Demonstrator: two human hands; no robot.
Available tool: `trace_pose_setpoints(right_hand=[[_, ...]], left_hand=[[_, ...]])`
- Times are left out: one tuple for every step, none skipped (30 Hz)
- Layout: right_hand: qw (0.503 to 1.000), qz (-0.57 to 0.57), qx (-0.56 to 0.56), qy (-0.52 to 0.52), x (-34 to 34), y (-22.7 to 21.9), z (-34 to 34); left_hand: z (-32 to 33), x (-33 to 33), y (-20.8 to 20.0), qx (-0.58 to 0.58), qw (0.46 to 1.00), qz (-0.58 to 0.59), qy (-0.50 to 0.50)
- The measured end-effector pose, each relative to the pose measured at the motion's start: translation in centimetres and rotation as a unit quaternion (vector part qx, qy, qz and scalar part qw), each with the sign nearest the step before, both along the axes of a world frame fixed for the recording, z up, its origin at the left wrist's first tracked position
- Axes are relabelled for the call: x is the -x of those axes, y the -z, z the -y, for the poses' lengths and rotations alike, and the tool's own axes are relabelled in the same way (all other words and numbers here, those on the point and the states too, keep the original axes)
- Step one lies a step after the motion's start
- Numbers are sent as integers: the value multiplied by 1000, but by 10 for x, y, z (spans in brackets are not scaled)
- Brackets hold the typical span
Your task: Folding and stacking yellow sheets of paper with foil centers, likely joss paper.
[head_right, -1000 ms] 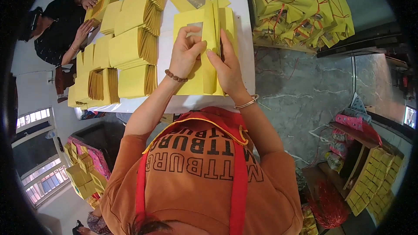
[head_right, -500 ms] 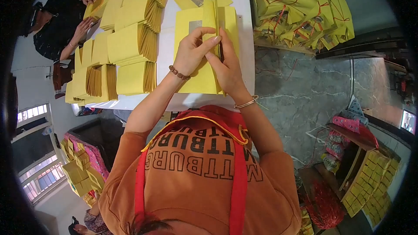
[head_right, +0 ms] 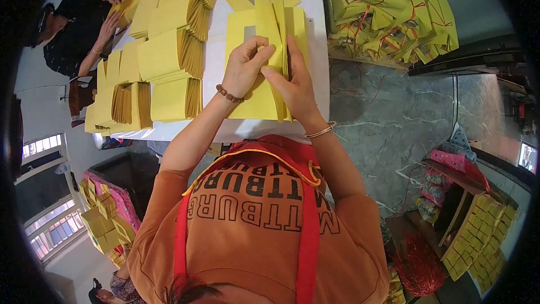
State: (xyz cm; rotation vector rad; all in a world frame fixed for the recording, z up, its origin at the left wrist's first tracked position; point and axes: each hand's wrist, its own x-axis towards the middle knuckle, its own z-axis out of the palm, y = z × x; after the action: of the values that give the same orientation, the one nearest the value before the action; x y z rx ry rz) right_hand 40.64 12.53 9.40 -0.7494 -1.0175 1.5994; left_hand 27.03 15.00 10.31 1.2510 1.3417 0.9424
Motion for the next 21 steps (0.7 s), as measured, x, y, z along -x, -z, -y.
trace_pose_setpoints(right_hand=[[1000,0,0,-1,1,1,0],[1000,21,-16,1,1,2,-1],[999,42,-32,4,1,3,-1],[999,42,-31,4,1,2,-1],[999,41,-33,-1,1,1,-2],[999,40,-34,-5,1,0,-2],[999,40,-34,-4,1,3,-2],[995,82,-64,6,0,8,-3],[988,124,-95,14,0,10,-4],[988,124,-95,13,0,10,-4],[988,129,-90,10,0,9,-4],[987,135,-85,7,0,9,-4],[987,135,-85,6,0,9,-4],[989,124,-81,3,0,9,-3],[991,113,-78,0,0,9,-3],[991,113,-78,0,-1,9,-4],[991,109,-74,-2,-1,9,-4],[992,105,-69,-5,-2,9,-4],[992,105,-69,-5,-1,8,-3],[990,115,-85,-5,-1,5,-3],[987,126,-100,-6,0,4,-3]], left_hand=[[0,0,3,0,1000,0,-1],[1,-3,9,-53,998,10,-38],[1,-7,7,-105,991,21,-74],[2,-11,4,-105,992,21,-74],[4,-16,0,-121,986,40,-103],[6,-19,-6,-137,980,58,-132],[5,-16,-6,-137,980,58,-131],[5,-10,-7,-119,990,24,-75],[5,-6,-8,-100,995,-11,-21],[5,-6,-8,-100,995,-11,-22],[4,-7,-8,-71,997,16,-22],[4,-7,-8,-42,998,42,-22],[4,-7,-7,-42,998,43,-22],[3,-7,-6,-54,998,26,-24],[2,-7,-4,-65,998,10,-26],[2,-7,-3,-65,998,10,-26],[2,-7,-2,-68,997,3,-23],[2,-6,-2,-70,997,-4,-20],[3,-6,-2,-70,997,-4,-20],[3,-6,-3,-75,997,-8,-24],[3,-6,-5,-79,996,-12,-27]])
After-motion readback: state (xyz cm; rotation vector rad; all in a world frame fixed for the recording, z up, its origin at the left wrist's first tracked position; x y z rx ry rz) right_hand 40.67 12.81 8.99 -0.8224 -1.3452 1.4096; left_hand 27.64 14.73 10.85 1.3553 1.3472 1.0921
